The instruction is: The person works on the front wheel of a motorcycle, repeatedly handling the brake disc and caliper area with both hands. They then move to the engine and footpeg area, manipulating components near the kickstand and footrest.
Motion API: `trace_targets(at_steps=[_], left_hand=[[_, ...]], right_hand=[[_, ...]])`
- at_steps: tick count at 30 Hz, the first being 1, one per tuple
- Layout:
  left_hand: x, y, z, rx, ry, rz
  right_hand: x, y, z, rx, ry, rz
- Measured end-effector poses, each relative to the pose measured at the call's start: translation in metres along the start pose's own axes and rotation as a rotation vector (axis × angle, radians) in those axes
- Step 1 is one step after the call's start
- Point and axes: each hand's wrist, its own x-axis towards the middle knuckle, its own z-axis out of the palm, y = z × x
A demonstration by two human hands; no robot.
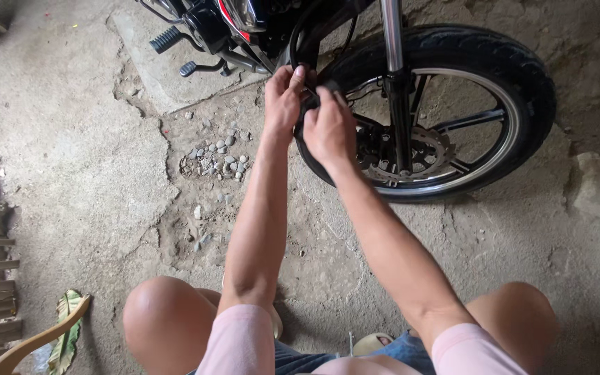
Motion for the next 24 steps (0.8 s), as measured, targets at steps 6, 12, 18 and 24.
trace_targets(at_steps=[6, 12, 18, 24], left_hand=[[-0.004, -0.008, 0.008, -0.069, -0.044, -0.055], [0.01, 0.005, 0.009, 0.143, 0.042, -0.049], [0.007, -0.005, 0.012, -0.029, 0.047, 0.042], [-0.006, -0.02, 0.021, -0.155, -0.157, -0.062]], right_hand=[[-0.031, 0.023, -0.018, -0.035, -0.205, -0.054], [-0.055, -0.009, -0.056, 0.131, -0.315, -0.067], [-0.019, -0.006, -0.044, -0.131, -0.158, -0.027], [0.003, 0.032, -0.058, -0.364, 0.118, -0.04]])
